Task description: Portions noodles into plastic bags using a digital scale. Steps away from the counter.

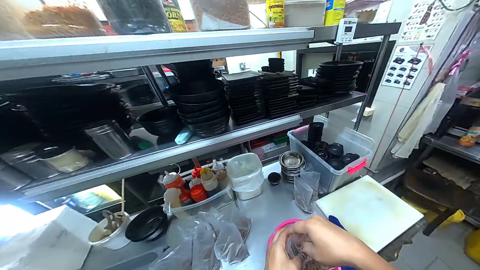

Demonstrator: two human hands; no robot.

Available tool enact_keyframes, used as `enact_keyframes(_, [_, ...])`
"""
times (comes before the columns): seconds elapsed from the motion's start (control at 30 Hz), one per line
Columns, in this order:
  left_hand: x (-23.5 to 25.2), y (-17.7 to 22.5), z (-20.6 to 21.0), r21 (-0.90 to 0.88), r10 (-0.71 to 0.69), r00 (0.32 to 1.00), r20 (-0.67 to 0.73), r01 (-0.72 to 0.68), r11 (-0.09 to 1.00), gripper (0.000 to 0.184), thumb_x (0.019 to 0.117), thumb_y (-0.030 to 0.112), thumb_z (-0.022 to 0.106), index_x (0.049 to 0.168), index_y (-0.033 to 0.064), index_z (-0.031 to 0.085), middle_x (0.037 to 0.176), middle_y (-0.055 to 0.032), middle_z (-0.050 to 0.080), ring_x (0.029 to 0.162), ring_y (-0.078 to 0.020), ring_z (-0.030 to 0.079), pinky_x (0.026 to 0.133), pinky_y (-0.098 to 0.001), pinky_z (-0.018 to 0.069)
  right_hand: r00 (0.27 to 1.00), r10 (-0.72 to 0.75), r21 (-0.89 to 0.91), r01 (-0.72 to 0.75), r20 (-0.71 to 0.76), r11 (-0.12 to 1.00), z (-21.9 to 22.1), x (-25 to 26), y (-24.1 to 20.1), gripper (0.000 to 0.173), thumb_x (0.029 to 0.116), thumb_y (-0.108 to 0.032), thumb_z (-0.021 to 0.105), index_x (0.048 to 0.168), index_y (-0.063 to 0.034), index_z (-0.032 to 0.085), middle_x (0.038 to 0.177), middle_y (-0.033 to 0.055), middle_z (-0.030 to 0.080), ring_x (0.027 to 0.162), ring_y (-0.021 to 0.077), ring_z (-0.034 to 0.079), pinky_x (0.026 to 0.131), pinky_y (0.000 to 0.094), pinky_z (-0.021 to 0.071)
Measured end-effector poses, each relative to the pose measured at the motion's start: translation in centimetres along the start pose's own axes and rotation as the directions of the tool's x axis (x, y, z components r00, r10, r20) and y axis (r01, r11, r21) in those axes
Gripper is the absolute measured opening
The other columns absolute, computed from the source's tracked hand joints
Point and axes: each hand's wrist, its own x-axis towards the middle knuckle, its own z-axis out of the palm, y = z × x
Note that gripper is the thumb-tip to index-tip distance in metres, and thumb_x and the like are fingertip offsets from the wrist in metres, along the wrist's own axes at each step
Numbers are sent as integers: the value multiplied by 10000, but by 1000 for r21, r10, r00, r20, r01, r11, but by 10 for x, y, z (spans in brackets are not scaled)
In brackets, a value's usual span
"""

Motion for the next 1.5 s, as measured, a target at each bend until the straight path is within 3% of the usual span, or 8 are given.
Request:
enact_keyframes(0.23, [7, 6, 5, -92, -54, 998, 43, 58, 994, 591, 754, 144, 825, 1320, 76, 670, 1391, -91, 624, 1254, -177, 617, 1044, -413, 541, 997, 61, 284, -43, -53, 958, 10, -25, 51, 149, 971, -225, 644, 1054, -190, 762, 946, -40, 764, 812, 96, 725, 807, 392, 621])
enact_keyframes(0.47, [9, -5, 16, -62, -49, 991, 127, 57, 996, 586, 762, 161, 830, 1317, 72, 666, 1374, -96, 632, 1236, -180, 627, 1039, -416, 544, 996, 49, 409, -74, 70, 910, 45, -34, 61, 354, 1006, -111, 578, 1352, -171, 617, 1277, 6, 711, 902, 169, 753, 812, 432, 646])
enact_keyframes(0.6, [7, -10, 20, -15, -44, 984, 170, 47, 999, 597, 765, 180, 840, 1320, 51, 659, 1362, -115, 637, 1236, -205, 627, 1046, -426, 534, 996, -20, 249, -1, 81, 969, 62, -31, 64, 244, 1001, -142, 561, 1151, -134, 753, 1214, 48, 723, 1081, 193, 693, 986, 477, 546])
enact_keyframes(0.77, [5, -17, 19, 1, -36, 982, 188, 37, 999, 588, 766, 222, 852, 1306, 69, 675, 1354, -100, 644, 1261, -200, 607, 1091, -422, 497, 996, 89, 245, -85, -5, 966, 63, -32, 60, 390, 1021, -197, 562, 1402, -254, 621, 1053, 45, 756, 837, 208, 735, 775, 491, 608])
enact_keyframes(1.1, [-2, -25, 19, -40, -83, 982, 167, 91, 995, 439, 960, 405, 683, 1269, 93, 698, 1270, -78, 685, 1125, -171, 676, 1006, -422, 559, 861, 293, 394, -120, -416, 911, 101, -33, 63, 166, 947, -315, 698, 1049, -186, 722, 822, -50, 722, 683, 81, 676, 658, 345, 603])
enact_keyframes(1.17, [-4, -26, 17, -150, -132, 978, 159, 157, 976, 363, 1038, 365, 574, 1248, 96, 699, 1223, -82, 690, 876, -167, 739, 803, -403, 653, 788, 416, 566, -105, -455, 818, 118, -38, 67, 459, 821, -275, 824, 1223, -127, 659, 1011, 42, 683, 779, 150, 672, 656, 358, 604])
enact_keyframes(1.3, [-7, -24, 15, -262, -159, 981, 115, 185, 947, 299, 1059, 237, 527, 1253, 76, 689, 1218, -84, 692, 727, -174, 728, 672, -383, 661, 875, 420, 813, -55, -240, 580, 162, -49, 89, 1091, 678, -160, 942, 1572, -84, 323, 1535, 137, 480, 1348, 260, 555, 1059, 471, 552])
enact_keyframes(1.5, [-3, -35, 24, -29, -128, 986, -108, 126, 992, 336, 883, 93, 702, 1218, 107, 729, 1230, -25, 710, 930, -113, 736, 820, -359, 652, 815, 555, 745, -264, -167, 613, 200, -35, 107, 166, 892, -193, 759, 1006, -76, 731, 890, 46, 773, 782, 184, 756, 764, 412, 651])
